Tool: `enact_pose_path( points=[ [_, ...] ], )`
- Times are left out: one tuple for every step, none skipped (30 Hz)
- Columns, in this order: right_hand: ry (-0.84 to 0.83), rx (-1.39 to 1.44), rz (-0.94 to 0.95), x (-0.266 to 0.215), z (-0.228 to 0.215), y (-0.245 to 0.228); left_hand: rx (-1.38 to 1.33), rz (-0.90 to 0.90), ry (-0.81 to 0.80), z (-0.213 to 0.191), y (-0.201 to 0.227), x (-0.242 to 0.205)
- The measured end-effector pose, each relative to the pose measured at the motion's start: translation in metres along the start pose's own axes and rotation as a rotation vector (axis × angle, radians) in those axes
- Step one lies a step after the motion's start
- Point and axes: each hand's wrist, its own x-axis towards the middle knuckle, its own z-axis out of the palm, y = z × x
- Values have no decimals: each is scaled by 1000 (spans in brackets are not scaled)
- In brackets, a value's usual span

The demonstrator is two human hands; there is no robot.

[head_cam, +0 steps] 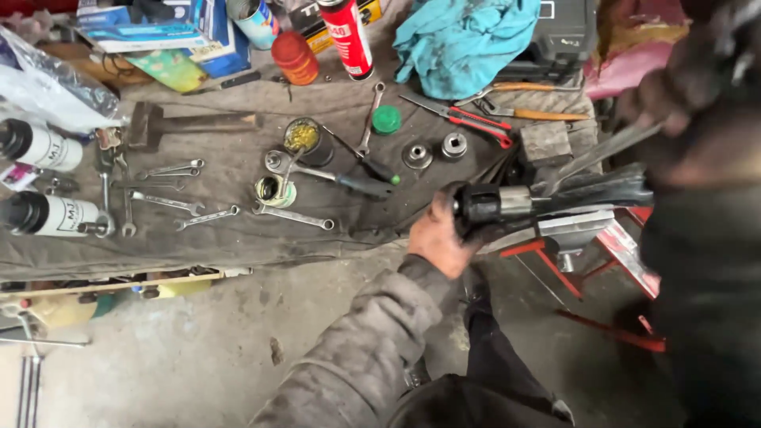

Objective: The person uses a power tool to work on a cylindrical mechanical part held in a vise. They then use a small metal tool to adjust or clean the part before continuing to work on it with the power tool.

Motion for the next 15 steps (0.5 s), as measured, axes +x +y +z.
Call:
enact_pose_path(
  points=[
    [-28,-156,-68,-23,45,17,9,16,18,0,-1,-1],
    [-54,-313,-137,-52,90,34,17,33,35,-1,-2,-2],
    [-50,-304,-145,-65,97,41,26,37,27,1,-6,-3],
    [-38,-341,-210,-77,105,48,64,-20,5,3,-10,-4],
    [-31,-380,-277,-87,113,54,100,-74,-13,4,-15,-3],
    [-32,-372,-286,-96,117,57,109,-67,-16,5,-14,-1],
    [-49,-384,-317,-106,121,61,125,-55,9,5,-13,-2],
    [-66,-396,-347,-117,126,66,141,-42,33,5,-13,-3],
    [-64,-386,-348,-142,115,71,151,-43,31,6,-13,-3],
    [-52,-400,-344,-167,105,77,146,-20,48,5,-14,-4],
    [-44,-413,-340,-190,95,84,142,4,69,4,-15,-3],
    [-48,-403,-340,-199,100,93,152,4,72,3,-13,-1],
    [-26,-427,-328,-208,105,102,170,-21,44,3,-11,-1],
    [-4,-451,-315,-217,110,112,188,-48,17,2,-10,0],
    [-8,-446,-314,-217,112,115,193,-48,20,1,-9,0]
  ],
)
